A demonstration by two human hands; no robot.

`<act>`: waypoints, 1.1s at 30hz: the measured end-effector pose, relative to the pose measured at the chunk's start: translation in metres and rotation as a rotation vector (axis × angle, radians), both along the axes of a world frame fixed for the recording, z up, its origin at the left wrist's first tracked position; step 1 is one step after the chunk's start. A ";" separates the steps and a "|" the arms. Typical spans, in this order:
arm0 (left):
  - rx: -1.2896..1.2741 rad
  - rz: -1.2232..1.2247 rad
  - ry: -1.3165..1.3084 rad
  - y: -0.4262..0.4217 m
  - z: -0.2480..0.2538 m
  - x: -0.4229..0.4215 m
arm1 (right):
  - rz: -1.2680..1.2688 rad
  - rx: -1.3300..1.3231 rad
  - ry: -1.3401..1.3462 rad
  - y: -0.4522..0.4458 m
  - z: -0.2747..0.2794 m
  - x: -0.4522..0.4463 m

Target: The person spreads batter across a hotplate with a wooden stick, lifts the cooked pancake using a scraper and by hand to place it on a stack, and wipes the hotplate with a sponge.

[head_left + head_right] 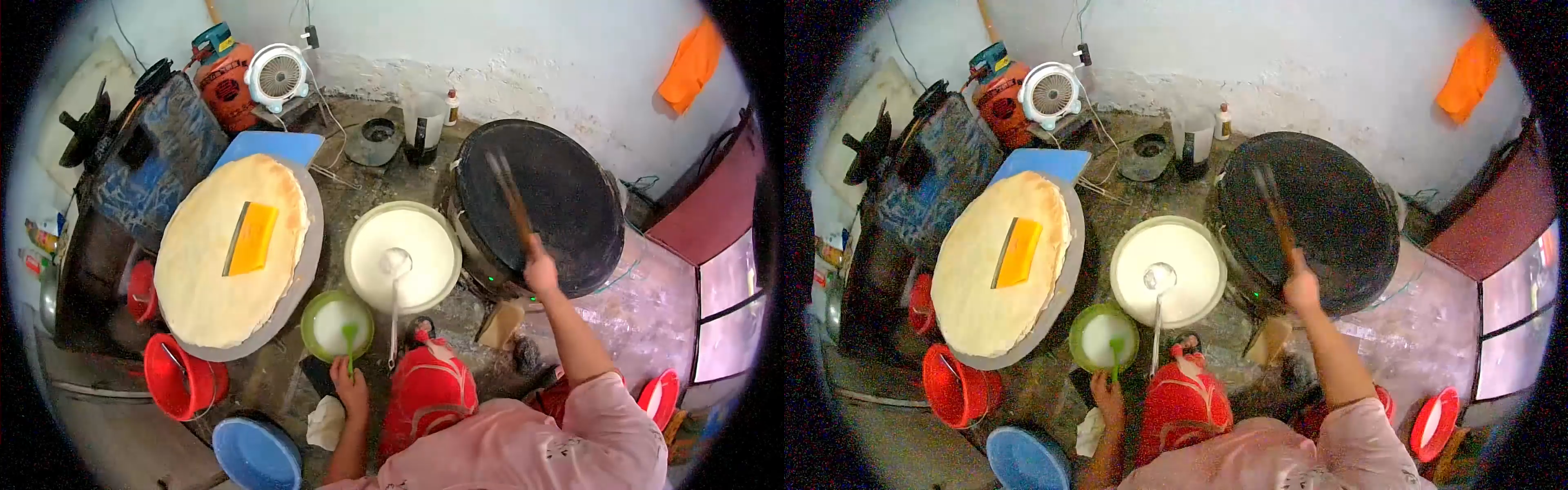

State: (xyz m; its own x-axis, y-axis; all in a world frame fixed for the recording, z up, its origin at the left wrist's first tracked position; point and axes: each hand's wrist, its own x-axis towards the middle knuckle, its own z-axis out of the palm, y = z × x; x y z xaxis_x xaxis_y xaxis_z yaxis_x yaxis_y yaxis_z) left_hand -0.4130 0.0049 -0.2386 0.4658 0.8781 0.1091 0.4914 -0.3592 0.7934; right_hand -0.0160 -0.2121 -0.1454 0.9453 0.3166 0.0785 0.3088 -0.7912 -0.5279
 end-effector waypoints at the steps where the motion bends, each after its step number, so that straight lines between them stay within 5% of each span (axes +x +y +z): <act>1: -0.051 0.008 0.012 -0.002 0.000 -0.002 | 0.148 -0.054 0.019 0.011 0.005 -0.011; 2: -0.101 0.013 0.026 -0.002 0.000 -0.002 | 0.297 -0.095 0.040 0.021 0.011 -0.022; 4: -0.141 0.004 0.031 -0.008 0.009 -0.006 | 0.107 0.163 0.023 0.023 0.004 -0.008; 6: -0.176 -0.012 0.028 -0.010 0.010 -0.008 | -0.088 0.083 0.119 0.034 0.037 -0.014; 8: -0.184 -0.042 0.098 -0.010 0.003 -0.012 | 0.135 -0.196 0.185 0.039 0.049 -0.019; 10: -0.188 -0.035 0.091 -0.016 0.005 -0.013 | 0.089 0.014 0.037 0.030 0.032 -0.008; 15: -0.021 -0.069 0.074 -0.017 -0.013 -0.020 | 0.134 0.042 0.044 0.031 0.039 -0.017; 16: -0.056 -0.060 0.069 -0.017 -0.007 -0.018 | -0.067 0.056 0.187 0.034 0.051 -0.020; 18: -0.087 -0.046 0.054 -0.012 0.001 -0.012 | 0.244 0.087 -0.050 0.017 0.016 -0.018; 19: -0.142 -0.033 0.009 -0.012 0.003 -0.012 | 0.345 -0.124 0.092 0.017 0.021 -0.022; 20: -0.200 -0.017 -0.033 -0.014 0.003 -0.014 | 0.390 0.057 0.030 0.014 0.001 -0.025; 23: -0.140 -0.018 0.002 -0.011 0.000 -0.016 | 0.114 0.353 -0.079 0.003 -0.016 -0.024; 26: -0.124 -0.031 0.020 -0.010 -0.016 -0.022 | 0.443 -0.049 0.036 -0.006 -0.010 -0.055; 27: -0.128 -0.032 0.021 -0.011 -0.017 -0.023 | 0.419 -0.103 0.265 0.013 0.035 -0.086; 28: -0.109 -0.050 0.023 -0.011 -0.017 -0.024 | 0.414 -0.104 0.267 0.005 0.020 -0.081; 30: -0.088 -0.067 0.022 -0.009 -0.016 -0.024 | 0.271 0.247 -0.316 -0.012 -0.019 -0.063; 31: -0.120 -0.059 0.005 -0.010 -0.013 -0.023 | -0.123 0.281 0.123 -0.009 0.007 -0.077; 32: -0.155 -0.051 -0.012 -0.011 -0.012 -0.023 | -0.187 0.139 0.270 -0.010 0.015 -0.086; 33: -0.159 -0.046 -0.013 -0.012 -0.016 -0.024 | 0.200 0.169 -0.038 -0.019 -0.006 -0.090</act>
State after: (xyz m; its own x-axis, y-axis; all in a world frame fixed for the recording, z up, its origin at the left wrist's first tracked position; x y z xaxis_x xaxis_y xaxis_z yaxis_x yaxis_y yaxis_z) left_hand -0.4371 -0.0073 -0.2541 0.5057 0.8624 -0.0232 0.4662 -0.2505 0.8485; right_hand -0.1057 -0.2312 -0.1516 0.8608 0.4761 0.1800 0.4720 -0.6142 -0.6324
